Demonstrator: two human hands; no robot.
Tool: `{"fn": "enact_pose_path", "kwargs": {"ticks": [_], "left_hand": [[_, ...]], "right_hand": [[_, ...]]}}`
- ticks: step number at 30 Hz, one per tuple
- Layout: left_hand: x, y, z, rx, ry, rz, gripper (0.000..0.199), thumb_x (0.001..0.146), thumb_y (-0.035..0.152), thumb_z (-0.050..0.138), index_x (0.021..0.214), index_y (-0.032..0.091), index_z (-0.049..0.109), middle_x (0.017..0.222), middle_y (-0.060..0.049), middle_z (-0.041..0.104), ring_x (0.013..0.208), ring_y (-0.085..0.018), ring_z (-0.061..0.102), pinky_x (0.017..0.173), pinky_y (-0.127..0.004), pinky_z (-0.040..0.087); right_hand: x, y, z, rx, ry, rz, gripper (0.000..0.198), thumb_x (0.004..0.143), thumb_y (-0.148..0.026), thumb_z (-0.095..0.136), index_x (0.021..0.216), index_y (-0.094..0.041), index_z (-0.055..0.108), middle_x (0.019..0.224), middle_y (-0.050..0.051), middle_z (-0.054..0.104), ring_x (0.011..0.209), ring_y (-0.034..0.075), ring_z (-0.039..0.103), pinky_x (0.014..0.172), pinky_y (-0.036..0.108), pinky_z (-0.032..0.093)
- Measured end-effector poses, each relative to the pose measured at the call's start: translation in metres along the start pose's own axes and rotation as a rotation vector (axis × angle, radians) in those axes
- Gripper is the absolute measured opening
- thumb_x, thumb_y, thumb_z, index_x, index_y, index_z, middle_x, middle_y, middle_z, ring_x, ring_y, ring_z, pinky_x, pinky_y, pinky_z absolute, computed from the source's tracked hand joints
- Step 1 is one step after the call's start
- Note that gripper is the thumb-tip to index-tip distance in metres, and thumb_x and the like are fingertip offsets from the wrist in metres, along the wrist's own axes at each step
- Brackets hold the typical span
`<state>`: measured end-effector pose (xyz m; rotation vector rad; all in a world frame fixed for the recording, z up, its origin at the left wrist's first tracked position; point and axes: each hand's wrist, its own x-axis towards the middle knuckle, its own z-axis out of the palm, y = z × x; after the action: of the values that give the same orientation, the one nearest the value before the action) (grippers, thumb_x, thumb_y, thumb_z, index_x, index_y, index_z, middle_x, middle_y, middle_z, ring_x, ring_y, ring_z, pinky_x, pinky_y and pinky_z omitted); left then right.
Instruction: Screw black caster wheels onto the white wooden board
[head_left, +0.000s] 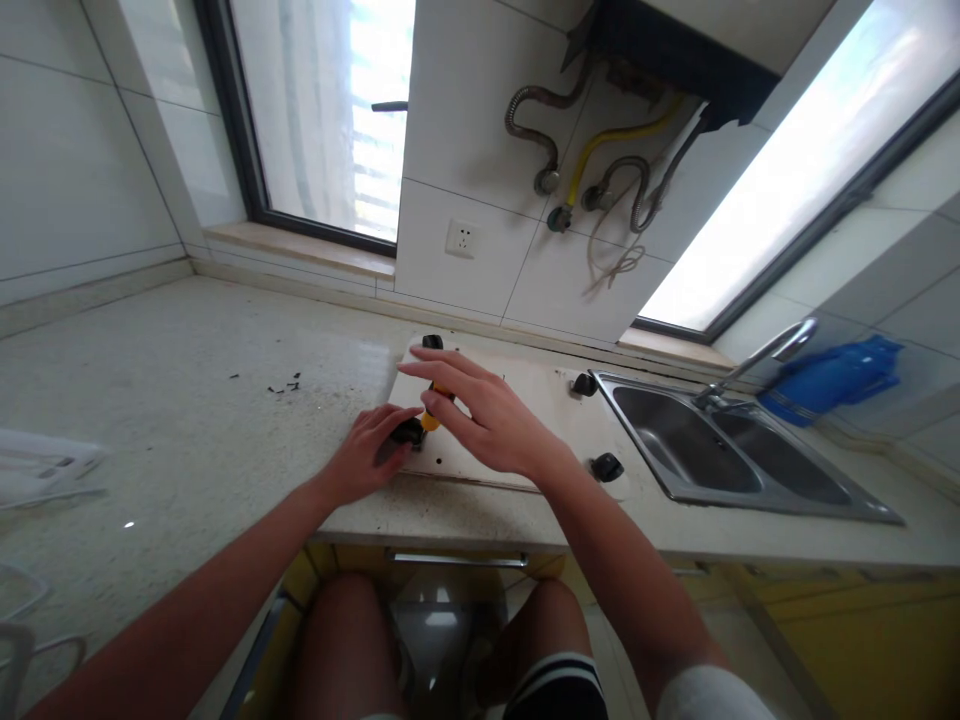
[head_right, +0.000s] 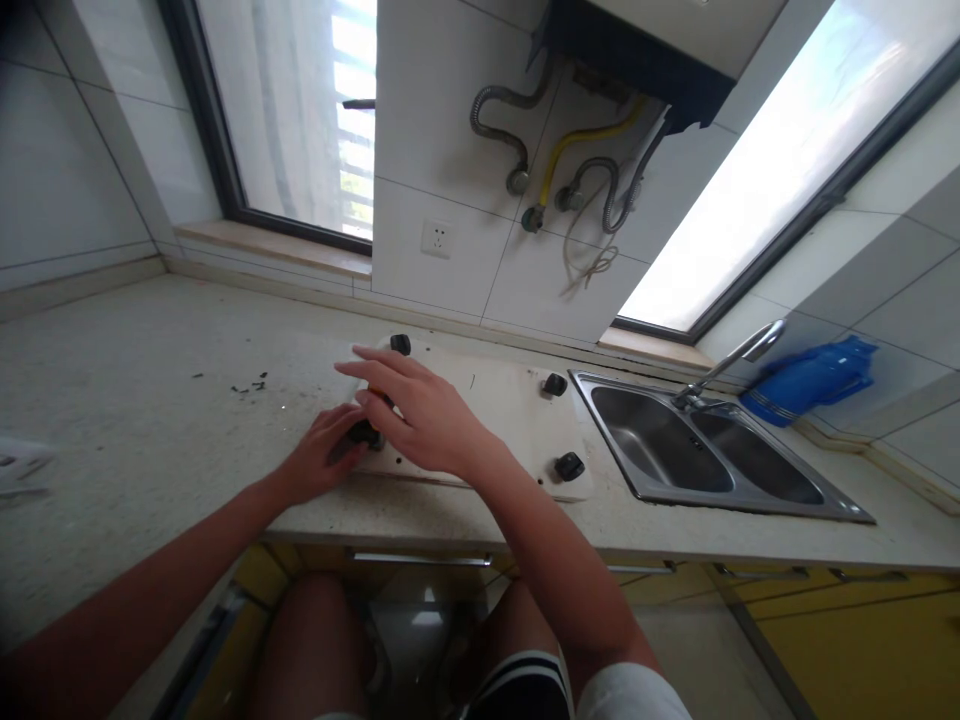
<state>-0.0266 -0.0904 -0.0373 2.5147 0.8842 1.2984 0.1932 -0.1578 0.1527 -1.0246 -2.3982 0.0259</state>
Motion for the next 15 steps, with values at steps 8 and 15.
{"fn": "enact_pose_path", "kwargs": {"ticks": [8, 15], "left_hand": [[-0.001, 0.005, -0.002, -0.037, 0.081, 0.063, 0.059, 0.107, 0.020, 0.059, 0.164, 0.035, 0.052, 0.144, -0.012, 0.055, 0.132, -0.027, 0.063, 0.110, -0.045, 0.061], [0.002, 0.009, -0.004, -0.056, 0.064, 0.022, 0.057, 0.106, 0.015, 0.058, 0.160, 0.033, 0.055, 0.141, -0.011, 0.059, 0.131, -0.028, 0.065, 0.112, -0.046, 0.061]], "right_hand": [[0.001, 0.005, -0.002, 0.086, -0.036, -0.007, 0.040, 0.118, -0.036, 0.047, 0.154, -0.024, 0.056, 0.158, 0.011, 0.064, 0.140, 0.020, 0.065, 0.109, 0.032, 0.052], [-0.002, 0.010, -0.005, -0.037, 0.018, 0.195, 0.038, 0.114, -0.050, 0.057, 0.139, -0.024, 0.069, 0.141, 0.012, 0.072, 0.127, 0.027, 0.071, 0.104, 0.040, 0.055]]}}
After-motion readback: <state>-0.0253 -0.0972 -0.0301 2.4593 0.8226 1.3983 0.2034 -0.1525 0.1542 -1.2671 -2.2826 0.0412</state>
